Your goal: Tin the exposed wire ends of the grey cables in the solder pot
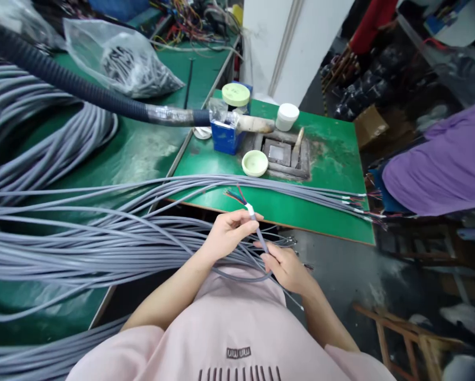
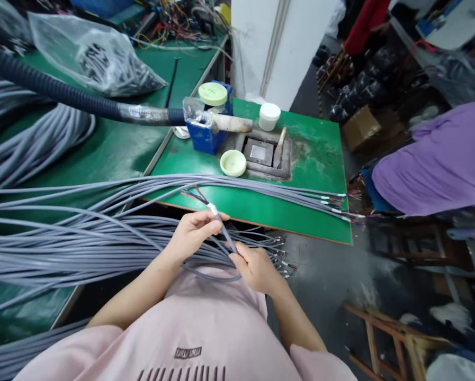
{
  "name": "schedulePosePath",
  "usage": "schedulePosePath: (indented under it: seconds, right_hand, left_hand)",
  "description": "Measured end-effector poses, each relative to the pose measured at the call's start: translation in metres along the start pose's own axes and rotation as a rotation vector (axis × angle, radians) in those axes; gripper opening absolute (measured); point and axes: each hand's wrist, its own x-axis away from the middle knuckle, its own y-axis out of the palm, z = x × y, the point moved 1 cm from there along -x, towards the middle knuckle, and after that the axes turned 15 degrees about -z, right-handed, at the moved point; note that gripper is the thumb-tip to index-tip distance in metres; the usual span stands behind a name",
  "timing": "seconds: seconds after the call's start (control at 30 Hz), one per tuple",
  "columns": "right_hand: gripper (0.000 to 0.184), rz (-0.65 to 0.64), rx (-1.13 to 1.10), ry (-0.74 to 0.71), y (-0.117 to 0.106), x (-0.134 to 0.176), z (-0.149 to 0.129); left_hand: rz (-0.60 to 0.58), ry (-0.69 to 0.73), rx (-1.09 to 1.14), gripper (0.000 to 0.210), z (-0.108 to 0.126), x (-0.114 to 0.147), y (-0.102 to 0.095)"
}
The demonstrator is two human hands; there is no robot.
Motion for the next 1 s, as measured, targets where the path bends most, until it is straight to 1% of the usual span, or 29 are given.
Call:
schedulePosePath:
  seconds: [0.07, 0.17, 0.27, 0.33, 0.4, 0.47, 0.5, 0.53, 0.57, 0.6, 0.67, 0.7, 0.73, 0.77, 0.83, 0.9, 1.0]
  right_hand:
    - [0.033, -0.047, 0.024, 0.004, 0.001, -0.001, -0.001]
    - [0.031, -0.126, 0.036, 0.005, 0.0, -0.002, -0.003]
    - [0.03, -0.182, 0.001, -0.013, 0.0, -0.003, -0.005]
    - [0.029, -0.176, -0.074, -0.042, 0.0, -0.005, -0.004]
    - [0.033, -0.156, -0.237, -0.078, 0.001, -0.009, -0.001]
    - [0.047, -0.161, -0.5, -0.12, 0.006, -0.015, 0.004]
    - [0.053, -0.162, -0.64, -0.134, 0.009, -0.018, 0.007]
    - [0.057, -0.149, -0.765, -0.14, 0.012, -0.022, 0.009]
    - [0.059, -0.121, -0.862, -0.138, 0.015, -0.025, 0.011]
    - [0.058, -0.082, -0.931, -0.128, 0.018, -0.028, 0.013]
    - [0.052, 0.002, -1.004, -0.107, 0.022, -0.032, 0.013]
    - [0.05, 0.03, -1.028, -0.108, 0.023, -0.033, 0.013]
    - [0.048, 0.047, -1.047, -0.115, 0.023, -0.033, 0.012]
    - [0.046, 0.054, -1.063, -0.125, 0.023, -0.034, 0.011]
    - [0.044, 0.056, -1.076, -0.141, 0.022, -0.034, 0.009]
    - [0.044, 0.057, -1.075, -0.146, 0.022, -0.034, 0.008]
    - [0.044, 0.064, -1.075, -0.152, 0.022, -0.034, 0.008]
  left_hand:
    - [0.073, -0.02, 0.12, 0.026, -0.005, -0.001, -0.002]
    - [0.164, -0.004, 0.262, 0.025, -0.009, -0.001, -0.005]
    - [0.184, -0.014, 0.306, 0.031, -0.011, 0.0, -0.004]
    - [0.145, -0.036, 0.31, 0.034, -0.012, 0.002, 0.002]
    - [0.041, -0.081, 0.332, 0.034, -0.014, 0.004, 0.011]
    - [-0.117, -0.131, 0.371, 0.033, -0.017, 0.006, 0.022]
    - [-0.174, -0.144, 0.382, 0.033, -0.018, 0.007, 0.027]
    - [-0.187, -0.136, 0.374, 0.032, -0.019, 0.007, 0.03]
    - [-0.149, -0.107, 0.341, 0.03, -0.019, 0.008, 0.032]
    - [-0.066, -0.061, 0.28, 0.026, -0.018, 0.008, 0.031]
    - [0.143, 0.062, 0.098, 0.019, -0.015, 0.01, 0.028]
    - [0.219, 0.13, -0.004, 0.015, -0.013, 0.012, 0.025]
    - [0.257, 0.191, -0.103, 0.012, -0.012, 0.013, 0.023]
    - [0.266, 0.246, -0.195, 0.01, -0.01, 0.014, 0.021]
    - [0.244, 0.316, -0.343, 0.011, -0.008, 0.014, 0.018]
    - [0.229, 0.322, -0.428, 0.016, -0.007, 0.013, 0.016]
    - [0.262, 0.283, -0.439, 0.02, -0.008, 0.011, 0.016]
